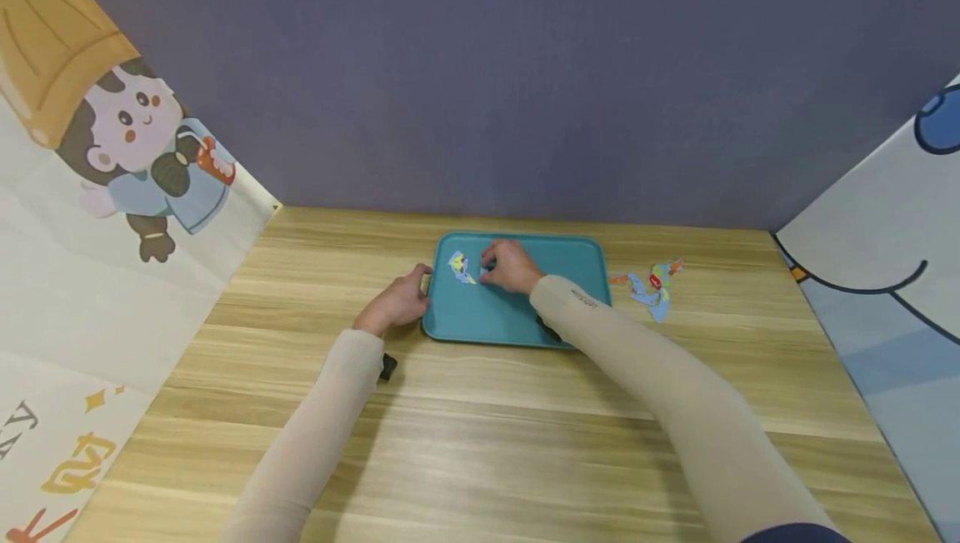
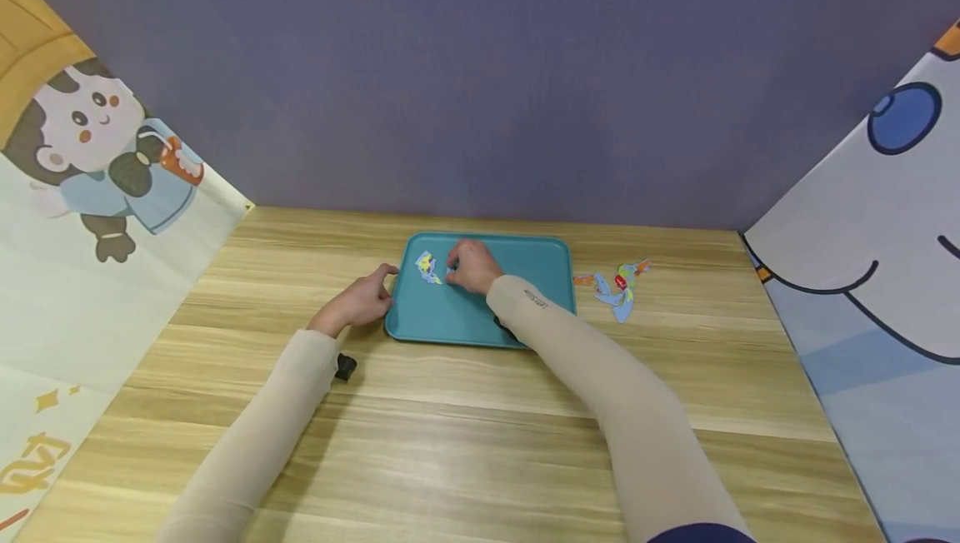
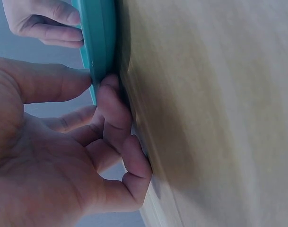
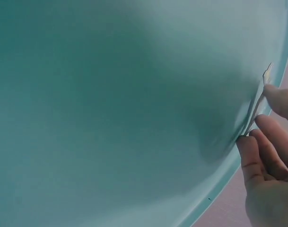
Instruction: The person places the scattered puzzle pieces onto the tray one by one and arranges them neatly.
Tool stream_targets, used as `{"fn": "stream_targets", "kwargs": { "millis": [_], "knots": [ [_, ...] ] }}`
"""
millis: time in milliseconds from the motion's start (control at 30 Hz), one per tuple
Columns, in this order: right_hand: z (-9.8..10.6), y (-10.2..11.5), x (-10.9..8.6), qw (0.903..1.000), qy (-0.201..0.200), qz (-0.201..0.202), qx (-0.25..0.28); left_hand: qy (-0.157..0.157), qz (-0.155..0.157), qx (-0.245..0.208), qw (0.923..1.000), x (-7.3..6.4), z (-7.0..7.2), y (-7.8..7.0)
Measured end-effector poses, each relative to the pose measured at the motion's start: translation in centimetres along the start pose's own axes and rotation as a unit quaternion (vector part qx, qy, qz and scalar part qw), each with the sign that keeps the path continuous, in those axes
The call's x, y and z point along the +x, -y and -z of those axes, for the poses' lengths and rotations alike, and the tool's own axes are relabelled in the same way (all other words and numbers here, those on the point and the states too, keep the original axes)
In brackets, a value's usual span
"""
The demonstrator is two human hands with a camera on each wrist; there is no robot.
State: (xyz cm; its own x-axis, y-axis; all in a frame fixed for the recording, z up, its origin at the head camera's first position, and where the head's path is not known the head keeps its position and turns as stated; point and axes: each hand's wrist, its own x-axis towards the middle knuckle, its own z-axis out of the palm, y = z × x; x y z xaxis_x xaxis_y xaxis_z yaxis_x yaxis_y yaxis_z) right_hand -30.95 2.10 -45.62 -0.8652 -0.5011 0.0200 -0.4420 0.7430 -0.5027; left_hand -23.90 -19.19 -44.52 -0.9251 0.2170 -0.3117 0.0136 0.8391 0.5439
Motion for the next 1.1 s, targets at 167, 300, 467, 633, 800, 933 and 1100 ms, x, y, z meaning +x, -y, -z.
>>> {"fn": "stream_targets", "kwargs": {
  "millis": [167,300,467,633,800,933,1100],
  "knots": [
    [0.2,-0.2,-0.1,1.0,-0.009,0.004,0.0,0.0,-0.005,0.002,1.0,0.1,0.0,-0.2],
    [0.3,-0.2,-0.3,0.9999,-0.008,-0.008,0.0,0.001,-0.003,0.0,1.0,0.1,-0.1,-0.3],
    [0.4,-0.1,-0.5,0.9997,0.004,-0.011,-0.021,-0.002,-0.004,0.0,1.0,0.1,-0.2,-0.3],
    [0.6,0.0,-0.7,0.9994,0.012,-0.011,-0.03,-0.007,-0.009,0.003,0.9999,0.0,-0.2,-0.5],
    [1.3,0.2,-0.9,1.0,0.0,-0.009,0.002,-0.002,0.002,0.0,1.0,-0.2,-0.1,-0.7],
    [2.2,0.6,-1.0,0.9994,-0.018,-0.005,0.03,0.002,0.004,-0.003,1.0,-0.3,-0.1,-0.6],
    [3.4,0.9,-1.4,0.9983,-0.029,-0.013,0.048,-0.002,-0.002,0.0,1.0,-0.4,-0.1,-0.4]
  ]
}}
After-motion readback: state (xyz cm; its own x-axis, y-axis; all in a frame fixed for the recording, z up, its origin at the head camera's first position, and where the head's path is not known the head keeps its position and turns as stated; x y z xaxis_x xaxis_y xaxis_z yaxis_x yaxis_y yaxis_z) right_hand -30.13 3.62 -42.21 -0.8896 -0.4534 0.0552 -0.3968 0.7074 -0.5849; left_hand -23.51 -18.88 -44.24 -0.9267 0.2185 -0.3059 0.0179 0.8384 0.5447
